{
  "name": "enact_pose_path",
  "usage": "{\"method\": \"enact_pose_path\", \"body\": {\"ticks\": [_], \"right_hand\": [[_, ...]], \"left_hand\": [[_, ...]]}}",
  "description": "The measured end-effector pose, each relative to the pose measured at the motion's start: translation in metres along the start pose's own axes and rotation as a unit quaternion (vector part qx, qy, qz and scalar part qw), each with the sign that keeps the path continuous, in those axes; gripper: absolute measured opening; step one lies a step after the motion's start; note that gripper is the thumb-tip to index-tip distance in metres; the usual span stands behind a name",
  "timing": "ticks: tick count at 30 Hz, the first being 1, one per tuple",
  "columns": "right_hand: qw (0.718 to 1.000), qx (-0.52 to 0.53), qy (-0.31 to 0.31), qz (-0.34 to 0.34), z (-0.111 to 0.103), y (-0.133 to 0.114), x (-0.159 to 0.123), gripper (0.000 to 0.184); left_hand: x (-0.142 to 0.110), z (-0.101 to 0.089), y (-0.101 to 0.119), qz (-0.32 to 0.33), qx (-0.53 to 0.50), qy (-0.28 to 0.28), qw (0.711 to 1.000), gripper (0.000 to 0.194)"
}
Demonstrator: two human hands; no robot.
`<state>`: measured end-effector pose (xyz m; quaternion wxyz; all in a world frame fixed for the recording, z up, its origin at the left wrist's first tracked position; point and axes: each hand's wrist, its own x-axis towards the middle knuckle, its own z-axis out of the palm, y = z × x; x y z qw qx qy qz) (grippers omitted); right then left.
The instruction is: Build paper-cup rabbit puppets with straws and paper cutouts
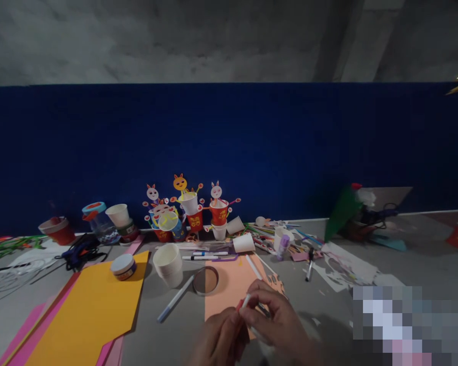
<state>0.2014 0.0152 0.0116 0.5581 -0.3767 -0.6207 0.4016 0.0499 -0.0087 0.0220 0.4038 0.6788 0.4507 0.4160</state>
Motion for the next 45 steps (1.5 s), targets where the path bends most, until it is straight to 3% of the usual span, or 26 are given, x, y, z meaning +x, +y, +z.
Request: {"method": "enact_pose_path", "body": {"ticks": [12,22,25,28,32,37,42,45], "right_hand": [[0.999,-0.038,-0.003,0.035,-0.003,-0.017,0.004,0.024],[0.997,0.002,-0.034,0.068,-0.004,-0.011,0.003,0.026],[0.995,0.039,-0.019,0.093,-0.010,-0.002,-0.004,0.026],[0.995,0.002,-0.008,0.100,-0.018,0.001,-0.006,0.033],[0.983,0.003,-0.075,0.165,-0.025,0.002,0.002,0.050],[0.953,0.054,-0.134,0.268,-0.026,0.015,0.010,0.055],[0.920,0.073,-0.172,0.343,-0.027,0.034,0.011,0.045],[0.921,0.074,-0.162,0.347,-0.026,0.040,0.017,0.041]], "left_hand": [[0.000,0.003,-0.007,-0.138,-0.170,-0.019,0.976,0.051],[0.001,0.004,-0.019,-0.143,-0.225,0.007,0.964,0.049],[0.001,0.006,-0.026,-0.148,-0.244,0.018,0.958,0.045],[0.000,0.009,-0.031,-0.144,-0.246,0.031,0.958,0.047],[-0.001,0.003,-0.022,-0.131,-0.174,-0.036,0.975,0.051],[0.002,-0.012,-0.009,-0.051,0.058,-0.141,0.987,0.042],[0.002,-0.013,-0.018,-0.012,0.177,-0.164,0.970,0.024],[0.002,-0.013,-0.019,-0.013,0.200,-0.161,0.966,0.021]]}}
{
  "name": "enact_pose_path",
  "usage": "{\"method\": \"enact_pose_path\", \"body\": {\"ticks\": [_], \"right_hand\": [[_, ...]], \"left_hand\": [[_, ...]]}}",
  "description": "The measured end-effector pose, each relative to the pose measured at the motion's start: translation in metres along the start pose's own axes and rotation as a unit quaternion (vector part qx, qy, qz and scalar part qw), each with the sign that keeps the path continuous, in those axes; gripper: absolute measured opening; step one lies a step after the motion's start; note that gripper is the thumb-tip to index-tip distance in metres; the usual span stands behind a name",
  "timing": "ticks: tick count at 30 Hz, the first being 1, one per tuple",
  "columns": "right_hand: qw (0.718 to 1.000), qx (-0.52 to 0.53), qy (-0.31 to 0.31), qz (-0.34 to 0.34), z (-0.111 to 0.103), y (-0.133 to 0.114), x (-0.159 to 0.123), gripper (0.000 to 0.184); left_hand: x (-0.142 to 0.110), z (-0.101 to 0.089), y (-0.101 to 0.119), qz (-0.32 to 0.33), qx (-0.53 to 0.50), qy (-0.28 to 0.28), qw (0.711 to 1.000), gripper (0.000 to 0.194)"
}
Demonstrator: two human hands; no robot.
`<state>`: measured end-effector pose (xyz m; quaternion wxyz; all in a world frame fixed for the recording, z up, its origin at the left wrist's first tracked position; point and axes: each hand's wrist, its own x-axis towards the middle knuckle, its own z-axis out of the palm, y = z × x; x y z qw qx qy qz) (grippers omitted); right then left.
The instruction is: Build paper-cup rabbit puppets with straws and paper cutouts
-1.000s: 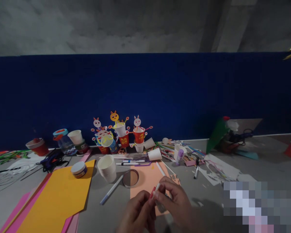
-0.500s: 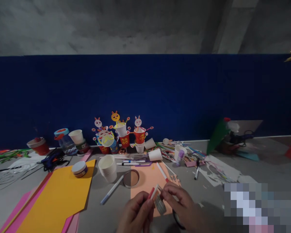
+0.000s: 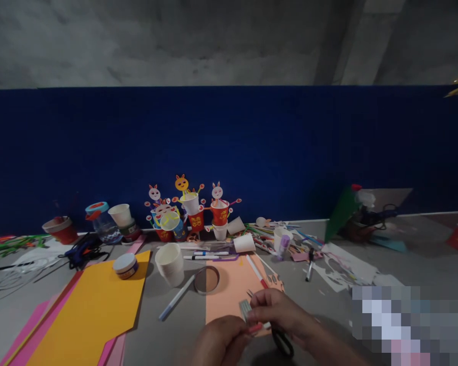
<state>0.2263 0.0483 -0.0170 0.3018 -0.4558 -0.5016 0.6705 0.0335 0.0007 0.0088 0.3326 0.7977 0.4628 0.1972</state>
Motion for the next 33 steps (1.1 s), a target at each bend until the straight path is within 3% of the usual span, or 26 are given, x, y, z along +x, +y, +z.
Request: {"method": "enact_pose_path", "body": {"ticks": [8,14,20,23,27,33], "right_hand": [[0.996,0.003,0.041,-0.077,0.013,-0.016,0.009,0.044],[0.988,-0.003,0.075,-0.135,0.021,-0.035,0.005,0.044],[0.989,-0.013,0.044,-0.141,0.025,-0.050,-0.001,0.040],[0.988,-0.023,0.048,-0.144,0.026,-0.055,-0.003,0.042],[0.987,-0.038,0.059,-0.146,0.027,-0.056,0.002,0.047],[0.988,-0.067,0.052,-0.132,0.022,-0.041,0.012,0.053]], "left_hand": [[0.001,-0.006,0.005,-0.050,-0.001,0.011,0.999,0.028],[-0.001,-0.006,0.005,-0.051,0.044,0.032,0.997,0.028],[-0.003,0.000,0.007,-0.072,0.002,0.021,0.997,0.024],[-0.001,-0.001,0.004,-0.066,-0.044,0.014,0.997,0.026],[0.000,-0.002,0.002,-0.057,-0.168,-0.013,0.984,0.043],[-0.005,0.006,-0.007,-0.112,-0.389,-0.019,0.914,0.053]]}}
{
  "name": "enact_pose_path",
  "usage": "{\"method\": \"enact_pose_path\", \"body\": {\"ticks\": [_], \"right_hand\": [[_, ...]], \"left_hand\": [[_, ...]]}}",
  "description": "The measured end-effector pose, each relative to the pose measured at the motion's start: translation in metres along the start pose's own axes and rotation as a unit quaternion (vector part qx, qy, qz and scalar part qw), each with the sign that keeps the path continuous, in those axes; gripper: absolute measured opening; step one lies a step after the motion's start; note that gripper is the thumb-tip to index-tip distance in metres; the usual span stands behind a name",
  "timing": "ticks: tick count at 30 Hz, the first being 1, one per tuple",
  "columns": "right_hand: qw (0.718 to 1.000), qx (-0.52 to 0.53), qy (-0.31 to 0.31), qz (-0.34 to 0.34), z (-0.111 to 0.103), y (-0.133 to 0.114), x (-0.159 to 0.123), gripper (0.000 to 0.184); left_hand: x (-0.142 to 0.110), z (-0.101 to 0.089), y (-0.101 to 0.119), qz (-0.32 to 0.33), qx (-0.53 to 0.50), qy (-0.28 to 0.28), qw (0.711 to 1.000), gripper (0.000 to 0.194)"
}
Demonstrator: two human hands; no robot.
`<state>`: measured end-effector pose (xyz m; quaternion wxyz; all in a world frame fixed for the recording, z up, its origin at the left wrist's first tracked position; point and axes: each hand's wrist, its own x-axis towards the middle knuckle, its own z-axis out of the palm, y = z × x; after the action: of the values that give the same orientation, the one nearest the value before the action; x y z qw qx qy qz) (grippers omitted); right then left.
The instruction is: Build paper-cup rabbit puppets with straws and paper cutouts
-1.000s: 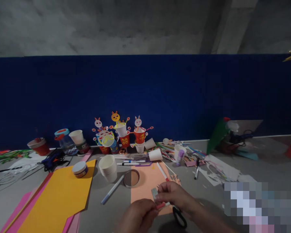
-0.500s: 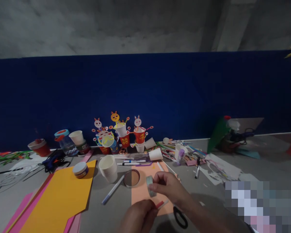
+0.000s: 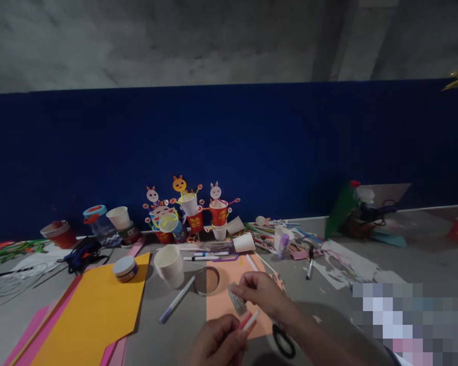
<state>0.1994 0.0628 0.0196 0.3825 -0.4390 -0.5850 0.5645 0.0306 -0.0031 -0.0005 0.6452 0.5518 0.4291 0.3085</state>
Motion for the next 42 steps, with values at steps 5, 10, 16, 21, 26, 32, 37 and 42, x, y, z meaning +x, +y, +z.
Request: {"method": "enact_pose_path", "body": {"ticks": [5,10,16,21,26,32,37,42], "right_hand": [[1.000,-0.015,-0.013,0.005,0.000,0.008,-0.013,0.058],[0.999,-0.020,-0.013,-0.027,-0.001,0.000,-0.032,0.057],[0.990,-0.032,0.021,-0.136,-0.007,-0.022,-0.052,0.026],[0.987,-0.041,0.025,-0.153,-0.003,-0.024,-0.055,0.016],[0.984,-0.059,0.042,-0.162,0.002,-0.024,-0.055,0.021],[0.987,-0.077,0.058,-0.132,0.005,-0.022,-0.054,0.016],[0.991,-0.050,0.031,-0.120,0.005,-0.020,-0.049,0.016],[0.988,-0.077,0.047,-0.125,0.007,-0.022,-0.048,0.028]], "left_hand": [[-0.003,0.002,-0.002,-0.004,-0.119,0.030,0.992,0.048],[-0.007,0.011,0.009,0.011,-0.188,0.074,0.979,0.046],[-0.010,0.015,0.015,0.040,-0.172,0.090,0.980,0.044],[-0.009,0.018,0.014,0.053,-0.160,0.082,0.982,0.047],[-0.006,0.017,0.010,0.060,-0.161,0.106,0.980,0.049],[-0.008,0.016,0.014,0.048,-0.123,0.108,0.985,0.048],[-0.006,0.019,0.013,0.078,-0.061,0.124,0.987,0.052],[-0.003,0.017,0.007,0.071,-0.030,0.125,0.989,0.054]]}}
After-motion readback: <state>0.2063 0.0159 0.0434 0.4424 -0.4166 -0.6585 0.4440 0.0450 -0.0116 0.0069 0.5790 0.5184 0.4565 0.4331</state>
